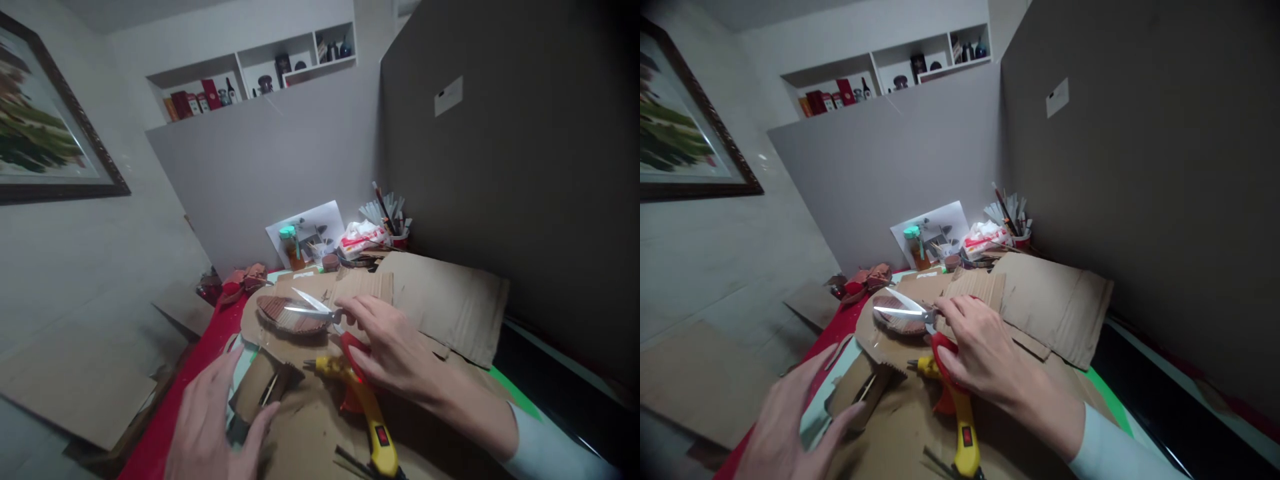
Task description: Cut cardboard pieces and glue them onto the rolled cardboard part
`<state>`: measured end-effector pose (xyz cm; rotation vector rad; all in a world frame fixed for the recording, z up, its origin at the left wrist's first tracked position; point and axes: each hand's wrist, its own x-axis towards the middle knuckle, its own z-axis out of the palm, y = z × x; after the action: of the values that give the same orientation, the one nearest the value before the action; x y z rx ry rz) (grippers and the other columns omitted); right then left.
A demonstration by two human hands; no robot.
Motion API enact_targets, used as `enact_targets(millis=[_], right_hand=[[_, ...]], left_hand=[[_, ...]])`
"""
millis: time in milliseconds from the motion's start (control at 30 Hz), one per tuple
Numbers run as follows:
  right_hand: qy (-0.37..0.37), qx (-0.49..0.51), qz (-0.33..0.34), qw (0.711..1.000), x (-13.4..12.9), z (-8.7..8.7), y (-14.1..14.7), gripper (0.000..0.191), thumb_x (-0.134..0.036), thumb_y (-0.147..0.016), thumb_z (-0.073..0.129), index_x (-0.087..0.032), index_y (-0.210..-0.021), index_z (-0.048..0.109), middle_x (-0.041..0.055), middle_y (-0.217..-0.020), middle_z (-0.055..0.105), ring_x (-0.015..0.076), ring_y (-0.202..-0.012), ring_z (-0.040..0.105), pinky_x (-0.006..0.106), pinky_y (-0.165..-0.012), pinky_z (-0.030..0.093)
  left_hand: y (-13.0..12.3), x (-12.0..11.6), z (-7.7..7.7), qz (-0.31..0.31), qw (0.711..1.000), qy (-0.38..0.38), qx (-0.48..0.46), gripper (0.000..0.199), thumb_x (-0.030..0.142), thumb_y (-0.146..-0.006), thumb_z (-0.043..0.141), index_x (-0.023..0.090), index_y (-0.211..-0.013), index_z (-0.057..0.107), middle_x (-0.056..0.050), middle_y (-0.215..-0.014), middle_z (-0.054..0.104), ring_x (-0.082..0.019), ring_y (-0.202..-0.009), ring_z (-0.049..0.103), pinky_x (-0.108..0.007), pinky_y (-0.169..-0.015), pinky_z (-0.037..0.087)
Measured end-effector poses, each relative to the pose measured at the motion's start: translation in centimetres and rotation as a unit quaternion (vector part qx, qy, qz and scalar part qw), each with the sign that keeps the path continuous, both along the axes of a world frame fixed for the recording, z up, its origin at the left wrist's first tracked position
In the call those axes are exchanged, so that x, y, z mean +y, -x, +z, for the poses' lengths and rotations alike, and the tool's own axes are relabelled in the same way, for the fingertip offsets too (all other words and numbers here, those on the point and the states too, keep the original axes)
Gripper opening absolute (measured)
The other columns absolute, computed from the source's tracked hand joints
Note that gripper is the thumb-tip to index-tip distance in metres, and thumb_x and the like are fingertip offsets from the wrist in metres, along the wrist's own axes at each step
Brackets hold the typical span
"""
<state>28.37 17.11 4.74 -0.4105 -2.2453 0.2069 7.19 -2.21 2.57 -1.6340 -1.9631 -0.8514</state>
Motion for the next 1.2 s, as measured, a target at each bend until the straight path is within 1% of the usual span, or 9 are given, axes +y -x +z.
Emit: enact_targets(millis=[167,333,433,633,833,900,967,1133,1200], right_hand=[[0.013,-0.007,0.014,1.000,0.0,0.0,0.2,0.034,-0.013,-0.085,0.051,-0.011,-0.118,0.058,0.0139,-0.101,0.066,0.0291,-0.088,0.061,0.045,-0.077,0.052],[0.026,-0.017,0.020,0.999,-0.3,0.0,0.2,0.033,-0.014,-0.088,0.051,-0.014,-0.120,0.058,0.0122,-0.101,0.067,0.0281,-0.088,0.061,0.043,-0.077,0.052],[0.037,-0.019,0.019,0.999,-0.4,-0.2,0.3,0.030,-0.015,-0.089,0.052,-0.017,-0.119,0.059,0.0103,-0.100,0.067,0.0271,-0.087,0.061,0.041,-0.075,0.051],[0.087,-0.008,0.033,0.996,-0.5,-0.5,0.4,0.028,-0.012,-0.086,0.054,-0.019,-0.112,0.060,0.0072,-0.092,0.066,0.0237,-0.078,0.059,0.036,-0.069,0.046],[0.198,0.015,0.063,0.978,-1.2,0.4,0.5,0.011,-0.017,-0.089,0.058,-0.022,-0.099,0.060,0.0014,-0.084,0.061,0.0192,-0.071,0.054,0.032,-0.064,0.043],[0.250,0.019,0.073,0.965,-1.4,0.8,0.6,0.003,-0.023,-0.090,0.062,-0.022,-0.090,0.059,-0.0012,-0.077,0.058,0.0177,-0.066,0.052,0.031,-0.060,0.042],[0.306,0.020,0.087,0.948,-1.7,0.9,0.7,0.010,-0.029,-0.088,0.068,-0.023,-0.089,0.060,-0.0021,-0.075,0.058,0.0175,-0.065,0.053,0.030,-0.060,0.043],[0.428,0.011,0.158,0.890,-2.5,0.8,1.0,0.020,-0.034,-0.087,0.067,-0.023,-0.104,0.062,-0.0018,-0.080,0.061,0.0170,-0.067,0.058,0.029,-0.058,0.049],[0.488,0.015,0.196,0.850,-2.9,1.2,1.1,0.022,-0.033,-0.086,0.068,-0.023,-0.105,0.061,-0.0035,-0.078,0.057,0.0142,-0.065,0.055,0.027,-0.057,0.047]], left_hand=[[2.5,3.2,0.6,-0.034,0.985,0.129,-0.108,0.070,0.048,-0.091,0.062,0.022,-0.151,0.039,-0.019,-0.150,0.052,-0.040,-0.142,0.045,-0.071,-0.111,0.041],[2.6,4.4,2.3,-0.081,0.978,0.137,-0.135,0.037,0.041,-0.093,0.054,0.028,-0.125,0.068,-0.015,-0.155,0.048,-0.035,-0.143,0.046,-0.065,-0.114,0.039],[3.0,4.9,3.3,-0.104,0.975,0.131,-0.144,0.028,0.038,-0.096,0.050,0.028,-0.105,0.075,-0.012,-0.156,0.048,-0.033,-0.145,0.044,-0.062,-0.117,0.036],[4.1,5.2,3.5,-0.144,0.963,0.127,-0.190,0.023,0.033,-0.094,0.051,0.029,-0.091,0.073,-0.007,-0.123,0.074,-0.028,-0.123,0.064,-0.049,-0.108,0.047],[4.4,4.0,5.2,-0.112,0.941,0.106,-0.300,0.024,0.046,-0.090,0.060,0.027,-0.088,0.074,-0.003,-0.104,0.079,-0.025,-0.106,0.070,-0.033,-0.096,0.051],[4.5,3.6,5.6,-0.108,0.926,0.093,-0.349,0.025,0.050,-0.088,0.065,0.027,-0.088,0.074,0.000,-0.093,0.077,-0.021,-0.093,0.069,-0.025,-0.083,0.052],[4.6,3.2,5.5,-0.109,0.901,0.086,-0.410,0.029,0.054,-0.085,0.071,0.025,-0.087,0.073,0.002,-0.084,0.072,-0.016,-0.080,0.065,-0.020,-0.071,0.050],[3.9,3.2,4.4,-0.128,0.820,0.094,-0.550,0.031,0.056,-0.078,0.080,0.027,-0.088,0.074,0.006,-0.083,0.069,-0.010,-0.077,0.061,-0.013,-0.069,0.046],[3.6,3.6,4.2,-0.134,0.779,0.103,-0.604,0.034,0.058,-0.071,0.085,0.028,-0.084,0.076,0.007,-0.078,0.070,-0.009,-0.071,0.062,-0.013,-0.065,0.046]])
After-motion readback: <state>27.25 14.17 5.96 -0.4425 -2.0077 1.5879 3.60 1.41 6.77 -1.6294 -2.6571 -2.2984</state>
